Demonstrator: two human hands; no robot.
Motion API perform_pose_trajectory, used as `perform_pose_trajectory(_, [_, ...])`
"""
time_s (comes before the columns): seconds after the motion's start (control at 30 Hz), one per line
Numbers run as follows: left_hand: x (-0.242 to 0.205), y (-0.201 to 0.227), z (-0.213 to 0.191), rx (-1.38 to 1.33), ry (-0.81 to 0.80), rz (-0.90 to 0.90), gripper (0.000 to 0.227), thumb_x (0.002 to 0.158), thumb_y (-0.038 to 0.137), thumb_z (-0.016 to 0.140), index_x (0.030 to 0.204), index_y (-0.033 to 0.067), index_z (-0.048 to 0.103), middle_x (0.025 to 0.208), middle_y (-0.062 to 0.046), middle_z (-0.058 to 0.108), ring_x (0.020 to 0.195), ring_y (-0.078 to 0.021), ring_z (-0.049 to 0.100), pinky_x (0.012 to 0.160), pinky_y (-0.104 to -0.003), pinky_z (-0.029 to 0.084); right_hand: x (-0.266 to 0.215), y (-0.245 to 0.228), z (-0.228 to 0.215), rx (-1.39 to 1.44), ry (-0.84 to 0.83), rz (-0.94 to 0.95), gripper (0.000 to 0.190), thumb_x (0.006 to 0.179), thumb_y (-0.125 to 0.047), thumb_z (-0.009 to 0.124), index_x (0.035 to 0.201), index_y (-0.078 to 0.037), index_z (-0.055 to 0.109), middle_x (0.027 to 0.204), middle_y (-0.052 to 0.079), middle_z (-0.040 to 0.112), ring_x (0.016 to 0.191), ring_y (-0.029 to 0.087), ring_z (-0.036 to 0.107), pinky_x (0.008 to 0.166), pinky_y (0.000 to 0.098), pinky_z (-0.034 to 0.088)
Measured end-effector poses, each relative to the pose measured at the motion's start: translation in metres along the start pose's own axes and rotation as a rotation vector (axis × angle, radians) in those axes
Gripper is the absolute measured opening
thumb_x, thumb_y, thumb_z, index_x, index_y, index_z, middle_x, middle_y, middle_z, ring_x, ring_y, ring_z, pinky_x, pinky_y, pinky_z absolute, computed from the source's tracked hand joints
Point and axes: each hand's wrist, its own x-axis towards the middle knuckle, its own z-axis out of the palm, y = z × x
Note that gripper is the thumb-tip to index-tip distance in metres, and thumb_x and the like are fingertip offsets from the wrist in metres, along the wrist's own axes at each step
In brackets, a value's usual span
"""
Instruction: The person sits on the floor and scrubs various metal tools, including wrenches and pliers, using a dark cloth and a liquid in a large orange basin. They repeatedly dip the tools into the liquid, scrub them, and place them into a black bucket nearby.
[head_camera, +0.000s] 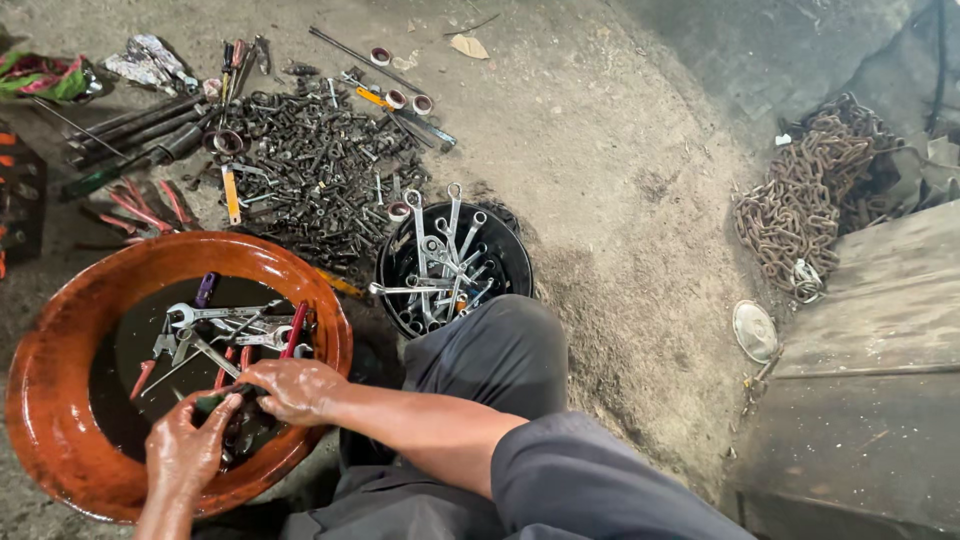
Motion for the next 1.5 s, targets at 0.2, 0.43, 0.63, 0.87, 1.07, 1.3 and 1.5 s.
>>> perform_pose_trajectory(0.2, [-0.009,0.014,-0.014,-0.131,0.097,-0.01,0.034,0.087,0.044,0.082,0.107,0.0151,0.082,0.086,-0.009,0.079,0.078,-0.0232,0.074,0.074,-0.039,0.056,-0.001,-0.004,-0.007,0.057,0.237,-0.176,0.041,0.089,-0.016,0.064,0.129,-0.013,0.056,0.131,0.013,0.058,0.124,0.035,0.06,0.104,0.0461,0.051])
perform_pose_trajectory(0.43, [-0.006,0.009,-0.006,-0.123,0.072,-0.103,0.034,0.086,0.042,0.085,0.102,0.0125,0.082,0.082,-0.008,0.079,0.074,-0.0223,0.072,0.07,-0.039,0.054,0.008,0.003,0.0,-0.134,0.263,-0.207,0.025,0.096,-0.017,0.058,0.121,-0.017,0.063,0.114,0.009,0.065,0.113,0.031,0.065,0.098,0.045,0.053])
perform_pose_trajectory(0.63, [-0.011,0.005,0.006,-0.339,0.096,0.058,0.039,0.083,0.039,0.085,0.11,0.0108,0.078,0.087,-0.01,0.077,0.076,-0.0158,0.068,0.069,-0.033,0.052,-0.001,-0.014,-0.008,-0.138,0.188,-0.019,0.026,0.098,-0.021,0.057,0.122,-0.012,0.062,0.115,0.014,0.064,0.108,0.034,0.066,0.095,0.0503,0.053])
perform_pose_trajectory(0.87, [-0.013,-0.019,0.021,-0.637,-0.131,0.045,0.029,0.102,0.022,0.071,0.126,0.0067,0.073,0.091,-0.008,0.073,0.077,-0.0113,0.064,0.067,-0.026,0.049,0.017,0.026,-0.104,0.247,0.271,0.143,0.064,0.093,-0.042,0.068,0.148,-0.017,0.049,0.152,0.008,0.048,0.125,0.024,0.059,0.105,0.0407,0.051])
perform_pose_trajectory(1.07, [-0.002,0.01,0.007,-0.689,-0.112,0.046,0.028,0.097,0.016,0.071,0.122,0.0047,0.074,0.09,-0.006,0.072,0.076,-0.0119,0.066,0.068,-0.027,0.053,-0.052,0.056,-0.388,1.296,1.01,-0.358,0.08,0.101,-0.069,0.038,0.13,0.005,0.05,0.104,0.018,0.066,0.092,0.026,0.065,0.079,0.041,0.06])
perform_pose_trajectory(1.3, [0.024,-0.019,0.023,-0.796,-0.095,0.076,0.024,0.103,0.017,0.067,0.123,0.0049,0.073,0.094,-0.005,0.069,0.077,-0.0124,0.065,0.068,-0.027,0.054,-0.153,0.076,-0.497,1.487,1.339,-0.329,0.092,0.083,-0.063,0.054,0.156,-0.014,0.027,0.123,0.014,0.062,0.098,0.026,0.069,0.082,0.0393,0.057])
perform_pose_trajectory(1.5, [0.027,-0.031,0.03,-0.803,-0.087,0.071,0.024,0.103,0.018,0.066,0.122,0.0028,0.07,0.092,-0.008,0.068,0.077,-0.0137,0.065,0.068,-0.028,0.055,-0.123,0.098,-0.446,1.399,1.235,-0.152,0.086,0.095,-0.062,0.049,0.158,-0.005,0.032,0.116,0.018,0.066,0.09,0.023,0.065,0.078,0.0367,0.055])
